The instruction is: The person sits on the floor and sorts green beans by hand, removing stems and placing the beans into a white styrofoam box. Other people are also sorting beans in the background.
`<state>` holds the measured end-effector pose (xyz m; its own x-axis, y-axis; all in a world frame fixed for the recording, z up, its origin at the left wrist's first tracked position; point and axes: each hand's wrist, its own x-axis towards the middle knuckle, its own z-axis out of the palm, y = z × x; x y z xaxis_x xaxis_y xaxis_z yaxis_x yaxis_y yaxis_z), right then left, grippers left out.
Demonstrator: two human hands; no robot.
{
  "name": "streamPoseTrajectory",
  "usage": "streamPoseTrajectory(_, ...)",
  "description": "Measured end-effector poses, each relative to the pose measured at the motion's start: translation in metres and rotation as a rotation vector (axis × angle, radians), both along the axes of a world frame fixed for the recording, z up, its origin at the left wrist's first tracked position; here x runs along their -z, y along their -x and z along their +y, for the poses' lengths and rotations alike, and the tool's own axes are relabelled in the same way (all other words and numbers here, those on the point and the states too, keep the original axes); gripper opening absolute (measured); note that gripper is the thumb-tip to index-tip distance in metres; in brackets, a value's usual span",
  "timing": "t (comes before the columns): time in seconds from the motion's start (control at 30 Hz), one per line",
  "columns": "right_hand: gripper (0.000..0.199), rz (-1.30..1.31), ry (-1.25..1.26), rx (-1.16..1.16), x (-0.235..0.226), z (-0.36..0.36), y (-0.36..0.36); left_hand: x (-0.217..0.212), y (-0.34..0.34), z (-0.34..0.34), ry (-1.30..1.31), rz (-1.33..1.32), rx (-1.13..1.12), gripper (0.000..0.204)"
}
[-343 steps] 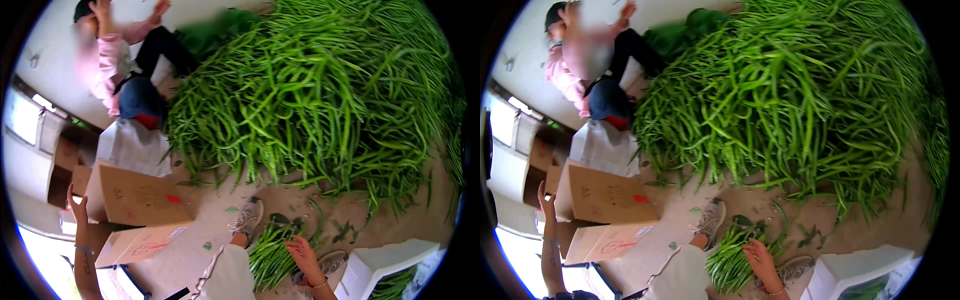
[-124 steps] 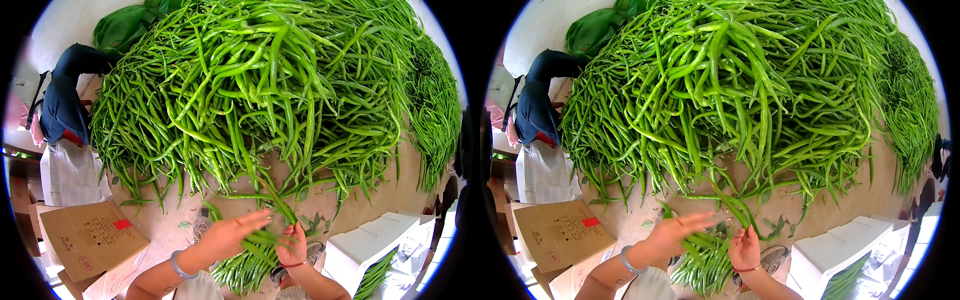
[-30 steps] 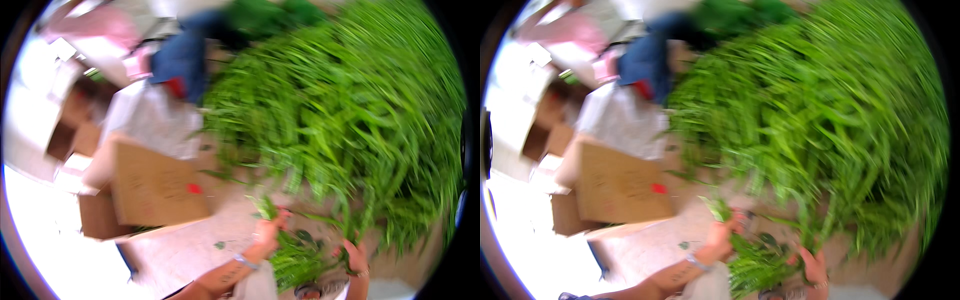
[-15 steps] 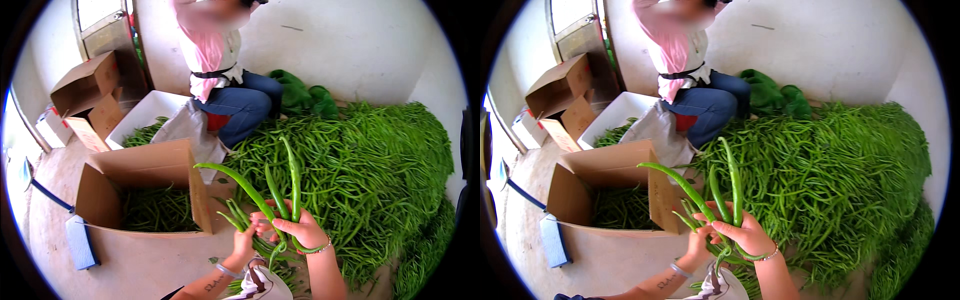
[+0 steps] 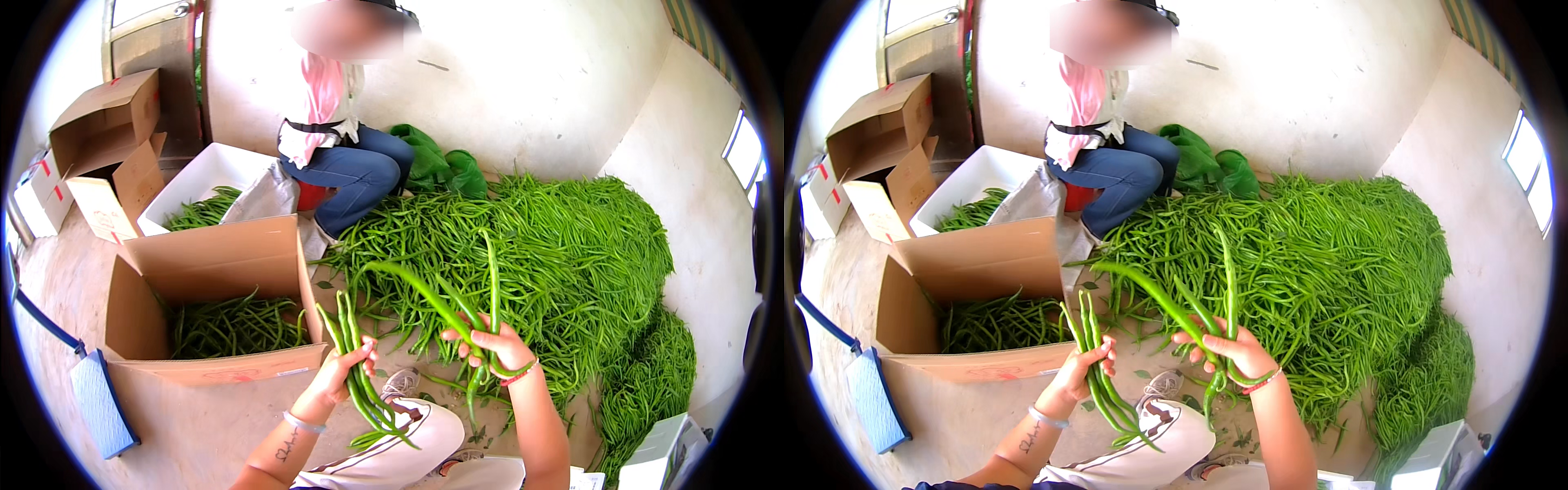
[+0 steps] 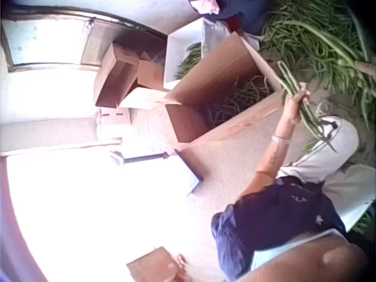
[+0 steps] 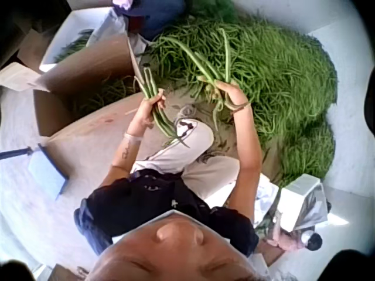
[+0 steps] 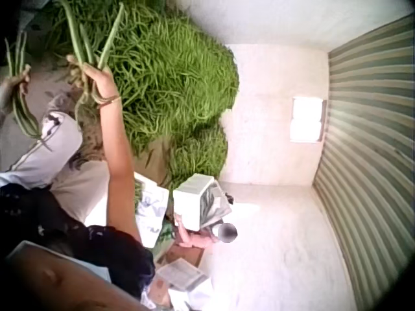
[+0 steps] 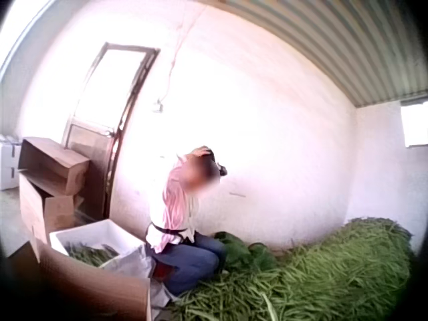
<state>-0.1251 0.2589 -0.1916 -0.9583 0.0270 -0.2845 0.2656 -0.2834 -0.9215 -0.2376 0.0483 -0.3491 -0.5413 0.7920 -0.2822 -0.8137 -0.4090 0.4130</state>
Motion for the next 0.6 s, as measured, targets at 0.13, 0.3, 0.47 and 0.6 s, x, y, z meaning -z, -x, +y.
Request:
streamPoseTrajectory(0.13, 0.043, 0.010, 0.129, -0.027, -0.004, -0.036, 0.038, 0.001, -0.023, -0.061, 0.096, 0.026, -0.010, 0.013)
streamPoseTrajectory(0.3, 0.036, -0.078, 0.263, -0.119, -0.005, -0.139, 0.134, -0.010, -0.039, -0.087, 0.156, -0.058, -0.042, 0.013)
streamPoseTrajectory(0.47, 0.064, 0.026, -0.215, 0.159, 0.053, -0.171, 0.230, 0.003, -0.039, -0.091, -0.007, -0.170, -0.053, 0.014)
streamPoseTrajectory(0.6, 0.062, 0.446, -0.361, -0.066, 0.000, -0.171, 0.141, 0.003, -0.033, -0.106, -0.110, -0.143, -0.080, 0.028)
